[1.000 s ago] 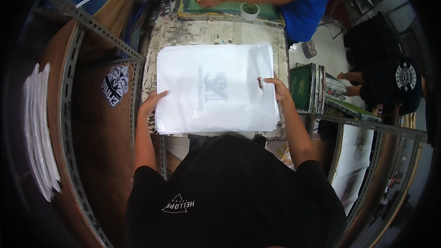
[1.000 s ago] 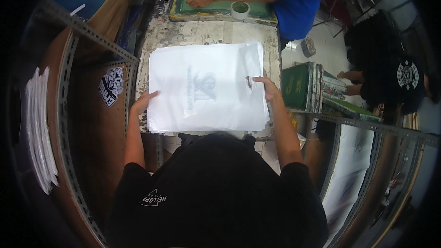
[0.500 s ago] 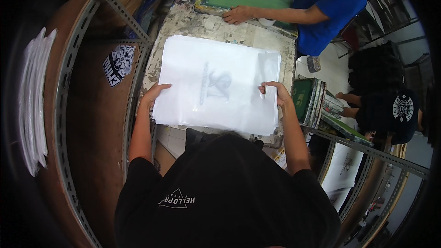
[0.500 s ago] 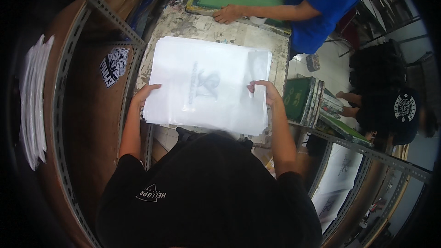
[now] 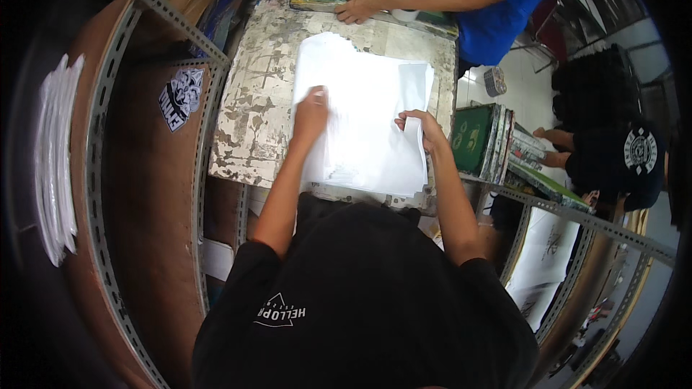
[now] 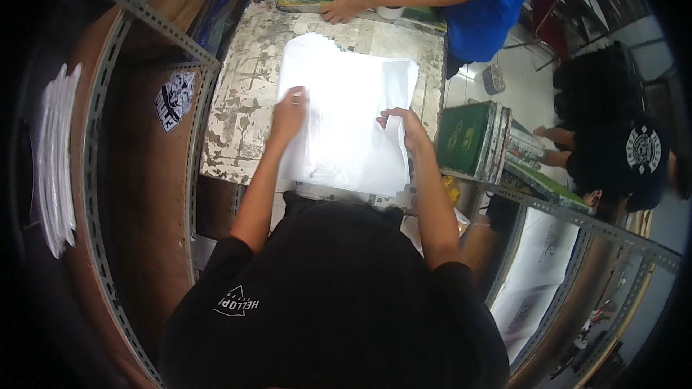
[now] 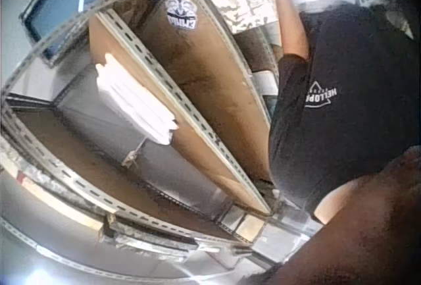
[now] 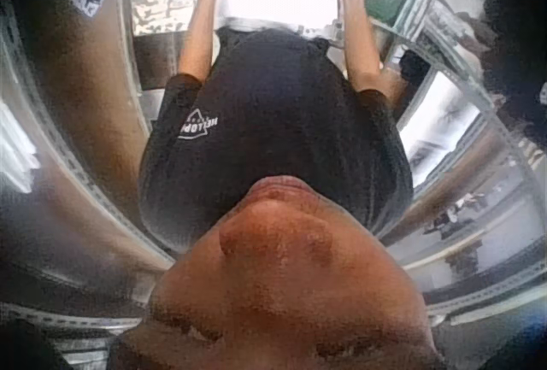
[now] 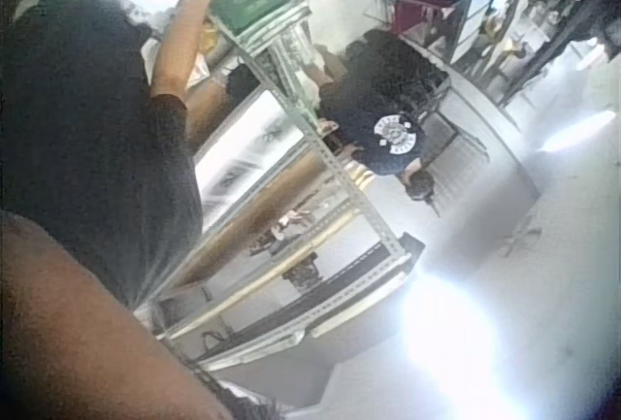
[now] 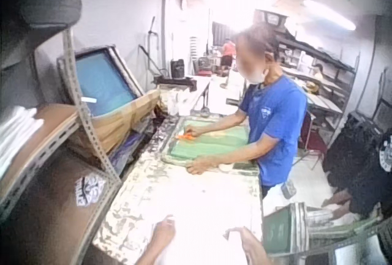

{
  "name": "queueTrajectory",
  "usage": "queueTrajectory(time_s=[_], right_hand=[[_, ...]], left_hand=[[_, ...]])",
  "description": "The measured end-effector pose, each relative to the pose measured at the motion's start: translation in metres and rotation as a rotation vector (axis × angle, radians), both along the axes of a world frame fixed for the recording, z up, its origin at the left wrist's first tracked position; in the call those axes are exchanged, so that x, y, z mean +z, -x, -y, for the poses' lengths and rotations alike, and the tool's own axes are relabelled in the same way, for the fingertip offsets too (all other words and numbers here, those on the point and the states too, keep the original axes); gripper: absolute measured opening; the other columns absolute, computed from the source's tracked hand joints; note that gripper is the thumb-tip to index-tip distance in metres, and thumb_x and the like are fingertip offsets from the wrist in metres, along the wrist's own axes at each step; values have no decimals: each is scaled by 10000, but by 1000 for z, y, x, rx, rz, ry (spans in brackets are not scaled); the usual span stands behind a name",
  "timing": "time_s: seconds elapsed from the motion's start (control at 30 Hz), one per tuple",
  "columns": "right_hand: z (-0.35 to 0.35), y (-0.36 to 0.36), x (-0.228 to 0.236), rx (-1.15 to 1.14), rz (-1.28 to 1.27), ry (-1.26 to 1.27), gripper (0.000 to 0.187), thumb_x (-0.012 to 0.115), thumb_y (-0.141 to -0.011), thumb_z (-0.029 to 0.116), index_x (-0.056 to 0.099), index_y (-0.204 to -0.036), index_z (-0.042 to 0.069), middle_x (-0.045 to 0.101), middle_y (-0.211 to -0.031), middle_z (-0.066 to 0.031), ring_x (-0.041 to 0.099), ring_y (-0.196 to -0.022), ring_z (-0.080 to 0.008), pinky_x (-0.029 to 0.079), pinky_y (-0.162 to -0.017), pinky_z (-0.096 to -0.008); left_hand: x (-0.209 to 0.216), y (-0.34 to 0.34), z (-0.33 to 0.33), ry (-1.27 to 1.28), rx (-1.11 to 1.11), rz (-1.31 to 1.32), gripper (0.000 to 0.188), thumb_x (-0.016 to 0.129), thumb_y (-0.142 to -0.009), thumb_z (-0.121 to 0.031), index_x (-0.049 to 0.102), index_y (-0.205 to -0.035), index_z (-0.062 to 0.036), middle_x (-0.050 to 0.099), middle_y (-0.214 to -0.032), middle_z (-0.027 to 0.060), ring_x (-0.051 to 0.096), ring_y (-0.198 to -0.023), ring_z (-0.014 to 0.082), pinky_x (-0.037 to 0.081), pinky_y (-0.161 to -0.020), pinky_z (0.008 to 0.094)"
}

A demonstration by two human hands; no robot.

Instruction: The person folds a stack of white printed sheets, places them into a clear plastic bag, and seals the bag. The person repeats this process with another stack of sheets.

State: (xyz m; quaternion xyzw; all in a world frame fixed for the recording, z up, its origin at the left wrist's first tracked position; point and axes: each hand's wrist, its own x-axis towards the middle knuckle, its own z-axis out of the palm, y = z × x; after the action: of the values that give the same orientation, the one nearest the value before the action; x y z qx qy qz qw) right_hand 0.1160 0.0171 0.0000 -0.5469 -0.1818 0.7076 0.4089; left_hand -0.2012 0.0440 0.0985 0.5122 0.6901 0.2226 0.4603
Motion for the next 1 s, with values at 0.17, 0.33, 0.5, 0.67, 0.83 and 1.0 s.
queueTrajectory(time_s=[0.17, 0.33, 0.5, 0.67, 0.83, 1.0], right_hand=[[0, 13, 11, 74, -39, -32, 406, 644, -940, 143, 581, -1214, -150, 672, -1191, -235, 718, -1057, -295, 608, -922, -367], [-3, 19, 27, 84, -104, -32, 532, 623, -921, 70, 448, -1387, -116, 634, -1266, -270, 702, -1088, -339, 607, -961, -426], [-3, 25, 34, 117, -115, -9, 640, 619, -981, 232, 367, -1468, -96, 625, -1288, -275, 688, -1130, -343, 590, -978, -443], [12, 43, 70, 83, -399, -121, 642, 599, -1038, 357, 406, -1490, -56, 640, -1280, -212, 689, -1115, -304, 586, -954, -450], [13, 57, 42, 70, -66, -162, 664, 749, -859, 74, 458, -1446, -29, 650, -1245, -176, 685, -1102, -288, 603, -900, -369], [33, 95, 46, -119, 264, -328, 718, 779, -770, -60, 460, -1413, -41, 636, -1275, -176, 667, -1122, -270, 592, -921, -370]], left_hand=[[-94, 120, -12, 344, 166, 309, 661, 782, -902, -324, 566, -1377, 83, 630, -1332, 213, 611, -1237, 300, 522, -1016, 422], [-91, 118, -11, 292, 198, 413, 504, 807, -865, -252, 677, -1231, 70, 730, -1155, 150, 724, -923, 259, 581, -812, 392], [-79, 98, -6, -12, 69, 64, 467, 796, -865, -246, 677, -1204, 52, 739, -1120, 162, 730, -906, 273, 581, -819, 427], [37, -22, 13, -348, -202, -288, 648, 865, -809, -401, 670, -1210, 69, 742, -1067, 228, 731, -971, 359, 582, -892, 429], [22, -68, 17, -247, -116, -142, 1060, 791, -797, -669, 485, -1439, 117, 571, -1372, 320, 543, -1333, 420, 458, -1103, 470], [-16, -53, 26, -48, -127, -44, 1384, 851, -684, -711, 175, -1593, 84, 366, -1526, 358, 398, -1438, 470, 349, -1198, 498]])
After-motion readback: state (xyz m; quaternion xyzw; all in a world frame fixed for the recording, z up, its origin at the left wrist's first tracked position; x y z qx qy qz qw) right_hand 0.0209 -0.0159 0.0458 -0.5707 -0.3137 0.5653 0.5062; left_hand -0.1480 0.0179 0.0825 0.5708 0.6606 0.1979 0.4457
